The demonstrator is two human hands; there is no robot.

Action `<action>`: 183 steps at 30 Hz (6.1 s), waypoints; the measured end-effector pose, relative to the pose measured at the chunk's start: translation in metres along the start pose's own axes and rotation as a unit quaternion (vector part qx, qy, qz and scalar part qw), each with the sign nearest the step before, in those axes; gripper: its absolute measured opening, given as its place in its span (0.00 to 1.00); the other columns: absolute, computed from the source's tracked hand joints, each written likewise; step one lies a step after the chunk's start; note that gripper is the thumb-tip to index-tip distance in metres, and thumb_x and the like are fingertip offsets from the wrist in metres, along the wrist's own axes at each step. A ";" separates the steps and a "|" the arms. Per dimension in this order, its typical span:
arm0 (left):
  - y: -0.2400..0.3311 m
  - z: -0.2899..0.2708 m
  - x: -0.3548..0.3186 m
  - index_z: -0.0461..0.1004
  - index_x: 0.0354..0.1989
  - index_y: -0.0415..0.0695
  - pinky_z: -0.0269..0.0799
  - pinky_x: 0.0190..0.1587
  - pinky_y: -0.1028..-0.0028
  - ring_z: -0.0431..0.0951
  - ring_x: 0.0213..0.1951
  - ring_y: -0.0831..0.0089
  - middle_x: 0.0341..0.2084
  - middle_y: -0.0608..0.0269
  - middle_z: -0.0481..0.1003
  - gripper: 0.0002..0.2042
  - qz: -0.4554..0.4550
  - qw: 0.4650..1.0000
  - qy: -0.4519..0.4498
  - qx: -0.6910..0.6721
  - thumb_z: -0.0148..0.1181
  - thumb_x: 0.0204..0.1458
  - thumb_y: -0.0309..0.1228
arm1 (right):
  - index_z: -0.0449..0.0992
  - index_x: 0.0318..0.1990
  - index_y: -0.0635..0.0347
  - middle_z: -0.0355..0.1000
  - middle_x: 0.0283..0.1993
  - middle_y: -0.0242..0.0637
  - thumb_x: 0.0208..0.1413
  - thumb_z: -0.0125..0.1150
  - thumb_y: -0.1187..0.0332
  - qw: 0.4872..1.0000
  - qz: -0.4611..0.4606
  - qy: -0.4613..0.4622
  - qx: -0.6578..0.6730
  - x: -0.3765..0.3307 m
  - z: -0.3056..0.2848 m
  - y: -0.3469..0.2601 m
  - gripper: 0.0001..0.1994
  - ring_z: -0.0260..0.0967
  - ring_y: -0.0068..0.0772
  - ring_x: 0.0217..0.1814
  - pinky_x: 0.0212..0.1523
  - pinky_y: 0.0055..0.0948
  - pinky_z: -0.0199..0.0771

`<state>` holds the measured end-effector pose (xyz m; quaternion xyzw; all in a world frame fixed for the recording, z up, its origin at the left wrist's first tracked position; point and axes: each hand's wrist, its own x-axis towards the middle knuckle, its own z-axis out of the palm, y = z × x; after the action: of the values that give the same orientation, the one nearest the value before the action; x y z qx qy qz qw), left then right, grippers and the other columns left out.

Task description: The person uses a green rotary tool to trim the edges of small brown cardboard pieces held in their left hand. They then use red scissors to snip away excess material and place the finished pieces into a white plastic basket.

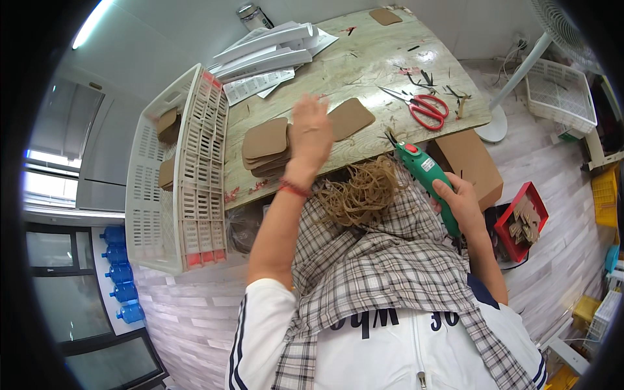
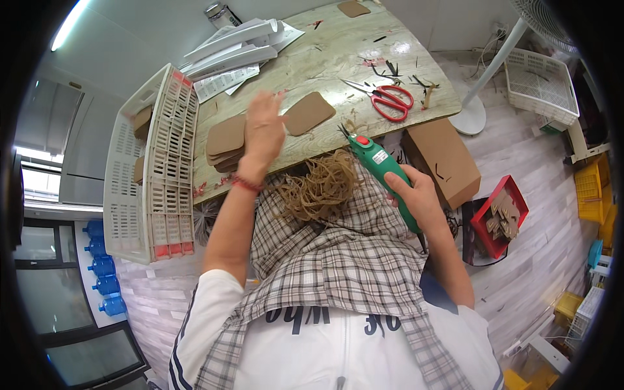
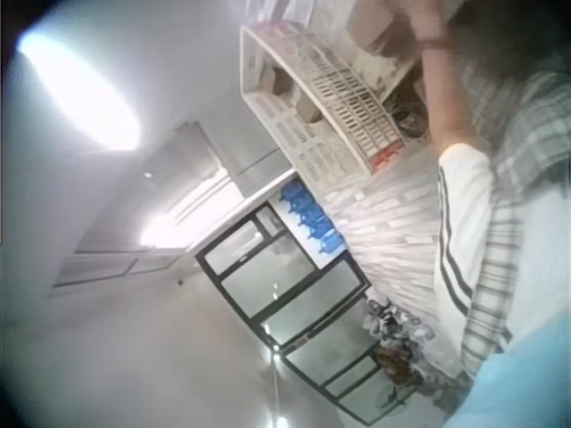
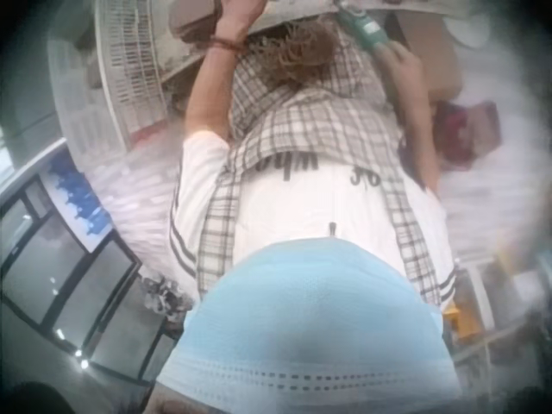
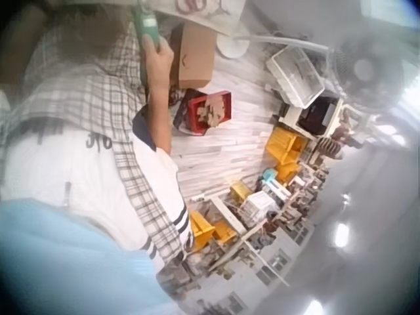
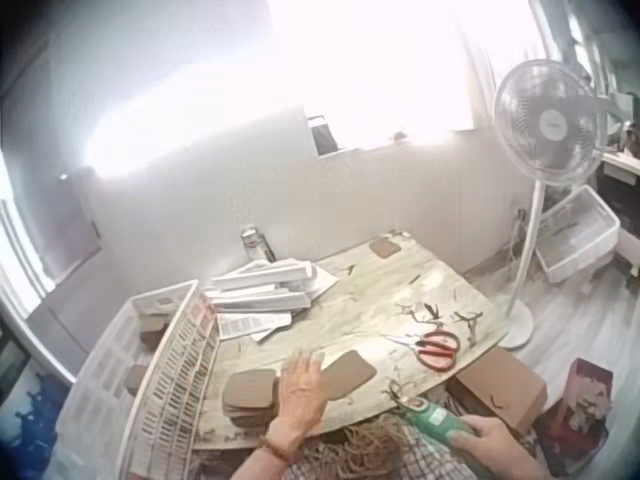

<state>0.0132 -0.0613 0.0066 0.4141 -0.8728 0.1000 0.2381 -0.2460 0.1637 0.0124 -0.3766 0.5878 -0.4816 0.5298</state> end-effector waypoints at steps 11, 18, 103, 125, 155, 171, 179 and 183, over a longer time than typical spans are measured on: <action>0.008 0.074 -0.003 0.73 0.45 0.39 0.59 0.55 0.59 0.65 0.51 0.55 0.43 0.53 0.70 0.27 -0.287 0.942 -0.075 -0.158 0.73 0.34 0.35 | 0.73 0.41 0.65 0.68 0.25 0.30 0.59 0.60 0.59 0.999 0.013 0.029 -0.021 -0.004 -0.004 0.011 0.15 0.63 0.16 0.22 0.24 0.17 0.63; 0.027 0.064 -0.008 0.70 0.40 0.38 0.75 0.39 0.68 0.76 0.40 0.67 0.40 0.58 0.74 0.14 -0.411 0.573 0.050 -0.707 0.65 0.45 0.19 | 0.75 0.44 0.67 0.69 0.25 0.29 0.56 0.62 0.59 0.998 0.002 0.054 -0.031 0.004 0.007 0.015 0.18 0.63 0.15 0.23 0.25 0.19 0.65; 0.051 -0.011 -0.035 0.74 0.43 0.40 0.71 0.40 0.78 0.75 0.35 0.80 0.33 0.68 0.77 0.15 -0.280 0.579 -0.279 -0.713 0.59 0.45 0.16 | 0.75 0.41 0.66 0.68 0.24 0.28 0.58 0.60 0.59 1.000 -0.002 -0.003 -0.029 -0.021 -0.003 -0.042 0.16 0.64 0.16 0.24 0.24 0.19 0.65; 0.019 -0.014 -0.028 0.78 0.33 0.39 0.73 0.33 0.80 0.77 0.28 0.78 0.27 0.64 0.79 0.09 -0.292 0.632 -0.216 -0.684 0.67 0.41 0.20 | 0.75 0.42 0.66 0.69 0.25 0.30 0.56 0.62 0.58 0.993 0.043 -0.087 -0.069 -0.021 -0.008 -0.039 0.18 0.64 0.16 0.23 0.24 0.19 0.65; 0.049 0.016 -0.006 0.70 0.49 0.37 0.75 0.50 0.64 0.76 0.45 0.65 0.44 0.56 0.74 0.21 -0.429 0.440 -0.230 -0.755 0.64 0.44 0.17 | 0.76 0.41 0.66 0.68 0.25 0.29 0.57 0.62 0.59 0.999 -0.012 0.044 -0.014 0.003 0.005 -0.016 0.16 0.64 0.16 0.23 0.25 0.21 0.66; 0.093 0.036 -0.004 0.68 0.48 0.38 0.70 0.59 0.59 0.73 0.52 0.61 0.48 0.57 0.72 0.17 -0.471 0.196 0.137 -0.849 0.57 0.50 0.13 | 0.76 0.43 0.66 0.68 0.24 0.27 0.56 0.63 0.59 0.994 -0.043 0.095 -0.037 -0.004 0.025 -0.011 0.17 0.63 0.15 0.22 0.23 0.19 0.64; 0.100 0.033 -0.007 0.67 0.51 0.38 0.70 0.60 0.61 0.73 0.52 0.61 0.48 0.57 0.72 0.19 -0.403 0.271 0.104 -0.868 0.54 0.49 0.11 | 0.76 0.42 0.66 0.68 0.23 0.27 0.56 0.63 0.60 0.993 -0.058 0.092 -0.045 0.000 0.026 -0.015 0.17 0.63 0.14 0.22 0.23 0.19 0.64; 0.104 0.032 -0.012 0.67 0.51 0.38 0.70 0.59 0.61 0.74 0.51 0.60 0.48 0.57 0.73 0.20 -0.385 0.304 0.076 -0.868 0.54 0.49 0.10 | 0.76 0.43 0.66 0.68 0.23 0.27 0.56 0.64 0.59 0.993 -0.059 0.095 -0.037 0.004 0.027 -0.015 0.17 0.62 0.14 0.21 0.23 0.19 0.63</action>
<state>-0.0711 0.0013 -0.0245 0.2479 -0.1744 -0.7873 0.5369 -0.2214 0.1516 0.0265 -0.3824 0.6296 -0.5240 0.4277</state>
